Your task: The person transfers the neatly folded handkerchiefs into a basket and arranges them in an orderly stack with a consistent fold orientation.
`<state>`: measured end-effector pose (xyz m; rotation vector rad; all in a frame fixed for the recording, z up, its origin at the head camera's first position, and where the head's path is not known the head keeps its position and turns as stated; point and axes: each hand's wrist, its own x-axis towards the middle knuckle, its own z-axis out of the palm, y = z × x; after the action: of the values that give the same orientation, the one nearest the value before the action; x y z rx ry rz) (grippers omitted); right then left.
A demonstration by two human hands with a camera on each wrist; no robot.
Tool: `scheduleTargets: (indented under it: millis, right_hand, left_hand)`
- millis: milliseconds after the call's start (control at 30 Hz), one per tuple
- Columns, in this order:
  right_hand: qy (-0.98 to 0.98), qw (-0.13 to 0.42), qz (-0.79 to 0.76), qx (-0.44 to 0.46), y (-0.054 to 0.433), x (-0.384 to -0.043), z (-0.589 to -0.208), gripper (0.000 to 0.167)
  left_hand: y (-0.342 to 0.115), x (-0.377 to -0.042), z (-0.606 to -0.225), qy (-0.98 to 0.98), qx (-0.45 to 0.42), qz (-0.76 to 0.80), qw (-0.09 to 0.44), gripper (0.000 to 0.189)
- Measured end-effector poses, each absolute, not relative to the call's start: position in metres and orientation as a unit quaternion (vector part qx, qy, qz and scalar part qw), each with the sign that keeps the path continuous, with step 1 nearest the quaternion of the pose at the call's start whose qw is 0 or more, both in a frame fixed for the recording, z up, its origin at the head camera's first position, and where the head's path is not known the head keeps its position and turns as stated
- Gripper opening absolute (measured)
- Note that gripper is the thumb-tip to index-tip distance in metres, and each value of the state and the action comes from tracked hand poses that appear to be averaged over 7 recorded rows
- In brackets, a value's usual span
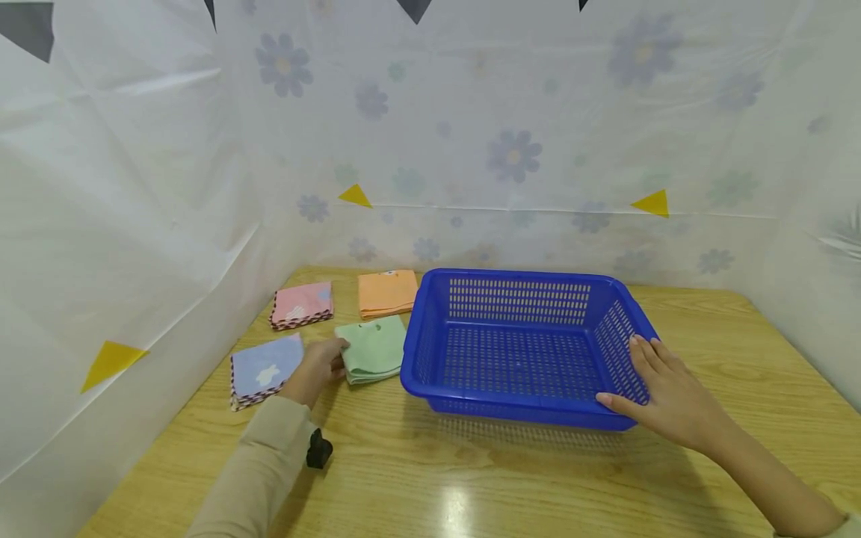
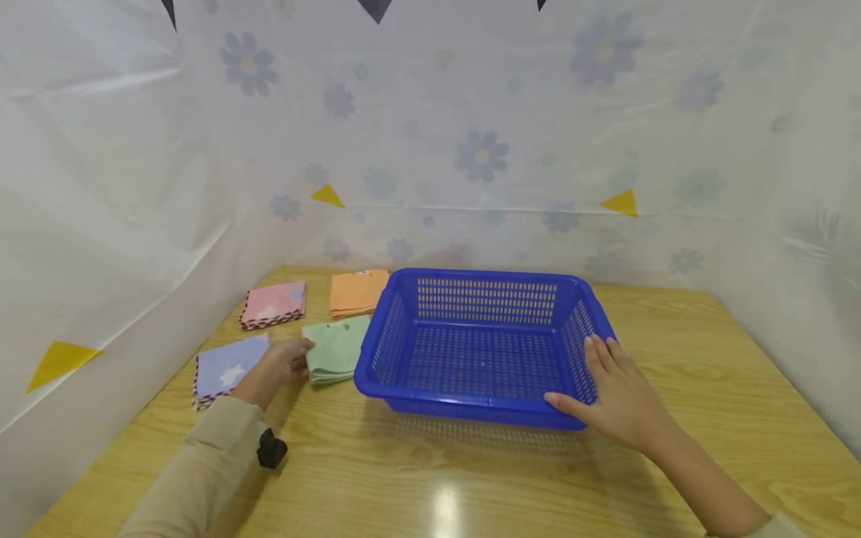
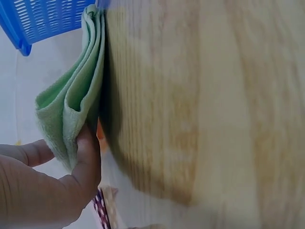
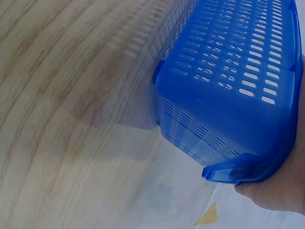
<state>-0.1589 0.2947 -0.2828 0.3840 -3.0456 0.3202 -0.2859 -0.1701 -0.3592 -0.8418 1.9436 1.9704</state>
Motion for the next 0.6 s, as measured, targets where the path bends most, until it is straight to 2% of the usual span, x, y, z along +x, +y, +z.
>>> scheduleTargets:
  millis: [600]
  right_hand:
    - [-0.988,0.019,0.103,0.118,0.294,-0.159,-0.282,0.099]
  left_hand:
    - [-0.169,-0.287,-0.345,0.665,-0.275,0.684,0.124,0.049]
